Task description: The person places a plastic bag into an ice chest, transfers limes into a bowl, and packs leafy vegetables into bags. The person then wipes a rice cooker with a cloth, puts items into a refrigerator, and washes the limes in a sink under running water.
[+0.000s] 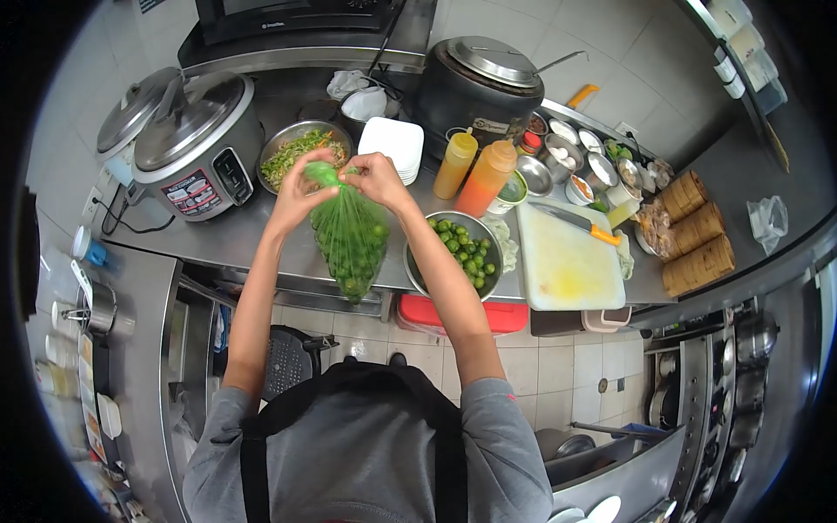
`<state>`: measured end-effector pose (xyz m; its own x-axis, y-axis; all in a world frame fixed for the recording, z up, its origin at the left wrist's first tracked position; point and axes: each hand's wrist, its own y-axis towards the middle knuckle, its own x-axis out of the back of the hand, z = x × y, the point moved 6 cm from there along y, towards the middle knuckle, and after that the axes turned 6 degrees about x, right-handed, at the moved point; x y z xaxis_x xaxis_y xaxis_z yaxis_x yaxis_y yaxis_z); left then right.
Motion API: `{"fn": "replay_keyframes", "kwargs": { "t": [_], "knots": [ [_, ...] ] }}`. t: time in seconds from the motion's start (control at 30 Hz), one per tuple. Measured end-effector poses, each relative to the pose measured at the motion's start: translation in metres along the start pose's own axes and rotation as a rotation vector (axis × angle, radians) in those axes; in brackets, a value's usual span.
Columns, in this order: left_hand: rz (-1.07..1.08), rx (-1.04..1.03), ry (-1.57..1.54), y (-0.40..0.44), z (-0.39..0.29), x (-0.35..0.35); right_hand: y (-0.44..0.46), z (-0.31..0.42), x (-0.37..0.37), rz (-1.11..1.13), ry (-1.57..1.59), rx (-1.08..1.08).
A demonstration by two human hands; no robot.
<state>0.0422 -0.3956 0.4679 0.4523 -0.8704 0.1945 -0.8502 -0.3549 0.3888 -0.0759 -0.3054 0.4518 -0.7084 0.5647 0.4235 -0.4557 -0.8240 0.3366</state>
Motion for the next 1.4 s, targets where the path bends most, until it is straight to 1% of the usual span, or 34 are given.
{"fn": "replay_keyframes", "kwargs": {
  "t": [0.03, 0.07, 0.1, 0.13, 0.23, 0.27, 0.33, 0.37, 0.43, 0.47, 0.5, 0.57, 0.6, 0.67, 0.7, 0.73, 0.8, 0.83, 0.9, 0.93, 0.97, 1.03, 1.13, 1.17, 1.2, 1.23, 1.3, 1.4],
  "knots": [
    [-0.045, 0.003, -0.072, -0.012, 0.001, 0.007, 0.002, 0.004, -0.004, 0.001, 0.091, -0.012],
    [0.04, 0.009, 0.047, -0.019, 0.018, 0.004, 0.003, 0.014, -0.008, -0.001, 0.18, -0.024],
    [0.122, 0.016, 0.163, -0.026, 0.053, -0.004, 0.006, 0.026, -0.01, 0.0, 0.269, -0.037],
    [0.2, 0.027, 0.277, -0.034, 0.085, -0.015, 0.01, 0.044, -0.014, 0.036, 0.253, 0.016],
    [0.141, 0.295, 0.638, -0.052, 0.142, -0.057, 0.021, 0.082, -0.032, 0.106, 0.51, 0.02],
    [0.071, 0.292, 0.6, -0.053, 0.147, -0.057, 0.028, 0.09, -0.025, 0.054, 0.382, 0.102],
    [-0.065, 0.274, 0.525, -0.046, 0.153, -0.053, 0.041, 0.088, -0.01, -0.034, 0.349, 0.146],
    [-0.069, 0.254, 0.509, -0.046, 0.155, -0.051, 0.042, 0.083, -0.002, -0.084, 0.317, 0.156],
    [-0.087, 0.208, 0.473, -0.045, 0.157, -0.042, 0.03, 0.072, 0.006, 0.029, -0.024, 0.064],
    [-0.14, 0.209, 0.252, -0.046, 0.145, -0.041, 0.024, 0.064, 0.01, 0.085, -0.197, 0.023],
    [-0.149, 0.217, 0.126, -0.046, 0.143, -0.041, 0.012, 0.065, 0.009, 0.087, -0.343, 0.288],
    [-0.161, 0.23, -0.13, -0.045, 0.142, -0.042, -0.018, 0.048, -0.007, 0.14, -0.482, 0.621],
    [-0.09, 0.27, -0.156, -0.044, 0.136, -0.044, -0.028, 0.037, -0.018, 0.192, -0.478, 0.688],
    [-0.134, 0.271, -0.155, -0.043, 0.159, -0.044, -0.026, 0.025, -0.029, 0.243, -0.365, 0.501],
    [-0.153, 0.274, -0.154, -0.044, 0.173, -0.044, -0.021, 0.012, -0.033, 0.236, -0.256, 0.246],
    [-0.075, 0.309, -0.139, -0.044, 0.17, -0.046, -0.02, -0.001, -0.035, 0.224, -0.145, -0.008],
    [0.08, 0.375, -0.104, -0.043, 0.153, -0.043, -0.01, 0.016, -0.035, 0.213, -0.18, 0.038],
    [0.144, 0.333, -0.021, -0.042, 0.149, -0.043, -0.005, 0.022, -0.037, 0.208, -0.195, 0.06],
    [0.264, 0.249, 0.138, -0.041, 0.141, -0.044, -0.003, 0.021, -0.047, 0.22, -0.125, 0.099],
    [0.267, 0.245, 0.169, -0.038, 0.132, -0.045, -0.002, 0.022, -0.051, 0.23, -0.118, 0.105],
    [0.301, 0.317, 0.148, -0.036, 0.136, -0.048, -0.002, 0.022, -0.055, 0.242, -0.109, 0.111],
    [0.366, 0.463, 0.099, -0.034, 0.144, -0.055, 0.0, 0.015, -0.053, 0.221, -0.074, 0.052],
    [0.25, 0.411, -0.036, -0.036, 0.137, -0.055, 0.003, -0.005, -0.048, 0.166, 0.067, -0.067],
    [0.243, 0.384, -0.096, -0.036, 0.131, -0.055, 0.004, -0.013, -0.046, 0.14, 0.131, -0.113],
    [0.238, 0.355, -0.157, -0.036, 0.123, -0.056, 0.004, -0.024, -0.045, 0.184, 0.128, -0.213],
    [0.233, 0.325, -0.217, -0.035, 0.115, -0.055, 0.006, -0.029, -0.045, 0.144, 0.166, -0.164],
    [0.31, 0.328, -0.244, -0.031, 0.129, -0.06, 0.008, -0.038, -0.043, 0.061, 0.24, -0.064],
    [0.392, 0.39, -0.312, -0.028, 0.166, -0.066, 0.008, -0.049, -0.038, 0.07, 0.228, -0.148]
  ]
}}
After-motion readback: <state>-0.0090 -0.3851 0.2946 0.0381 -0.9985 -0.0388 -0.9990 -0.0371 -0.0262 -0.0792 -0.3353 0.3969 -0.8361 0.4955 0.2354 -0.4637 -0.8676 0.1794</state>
